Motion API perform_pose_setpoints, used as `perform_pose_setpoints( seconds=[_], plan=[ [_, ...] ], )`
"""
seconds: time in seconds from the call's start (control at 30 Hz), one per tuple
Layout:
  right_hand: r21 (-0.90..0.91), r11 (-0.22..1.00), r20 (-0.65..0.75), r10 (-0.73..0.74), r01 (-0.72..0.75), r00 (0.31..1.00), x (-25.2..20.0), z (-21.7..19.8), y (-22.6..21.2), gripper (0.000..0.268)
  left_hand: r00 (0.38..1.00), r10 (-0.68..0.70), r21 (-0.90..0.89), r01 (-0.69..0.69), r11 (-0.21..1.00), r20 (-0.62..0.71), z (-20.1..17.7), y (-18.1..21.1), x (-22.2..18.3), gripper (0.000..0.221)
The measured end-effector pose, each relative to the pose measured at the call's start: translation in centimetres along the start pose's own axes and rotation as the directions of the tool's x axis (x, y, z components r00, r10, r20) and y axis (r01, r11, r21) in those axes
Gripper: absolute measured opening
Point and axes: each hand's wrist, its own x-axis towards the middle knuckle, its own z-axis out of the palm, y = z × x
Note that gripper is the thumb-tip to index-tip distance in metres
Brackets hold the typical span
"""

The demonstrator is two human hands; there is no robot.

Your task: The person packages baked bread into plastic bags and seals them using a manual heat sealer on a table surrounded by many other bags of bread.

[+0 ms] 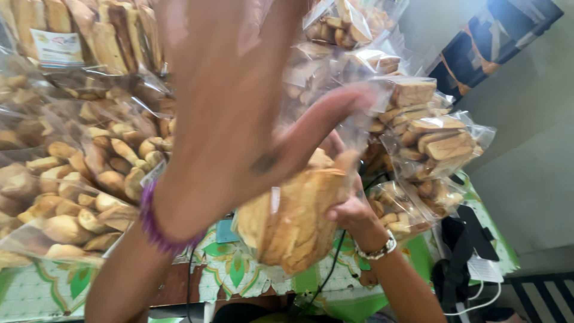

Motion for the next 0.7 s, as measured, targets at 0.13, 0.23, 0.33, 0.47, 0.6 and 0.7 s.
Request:
perform_pose_setpoints(
  seconds=[0.13, 0.23, 0.33, 0.47, 0.6, 0.7],
  plan=[
    [0.237, 0.967, 0.010, -0.102, 0.097, 0.995, -5.2, -5.9, 3.3, 0.097, 0.684, -0.729, -0.781, 0.471, 0.410, 0.030, 0.7, 4.9, -7.8, 0.111],
    [0.337, 0.931, 0.039, -0.165, 0.142, 0.986, -5.8, -8.1, 6.0, 0.079, 0.482, -0.596, -0.737, 0.173, -0.654, 0.642, 2.9, 7.3, -13.3, 0.104],
    [0.231, 0.952, 0.072, -0.223, 0.201, 0.972, -5.5, -7.6, 6.6, 0.076, 0.549, -0.337, -0.398, -0.009, -0.918, 0.765, 5.6, 7.4, -17.8, 0.094],
    [-0.159, 0.891, -0.404, -0.451, 0.425, 0.796, -3.8, -4.8, -2.3, 0.073, 0.202, -0.549, -0.583, 0.214, -0.783, 0.811, 6.6, 4.5, -20.1, 0.085],
    [-0.829, 0.484, -0.074, -0.591, 0.280, 0.803, -2.5, -0.3, -13.1, 0.008, 0.226, -0.640, -0.676, 0.325, -0.661, 0.735, 5.7, 3.1, -20.6, 0.086],
    [-0.849, 0.458, 0.314, 0.035, 0.264, 0.949, 3.0, 1.4, -15.5, 0.011, 0.315, -0.619, -0.691, 0.414, -0.593, 0.719, 5.4, 3.0, -20.6, 0.090]
  ],
)
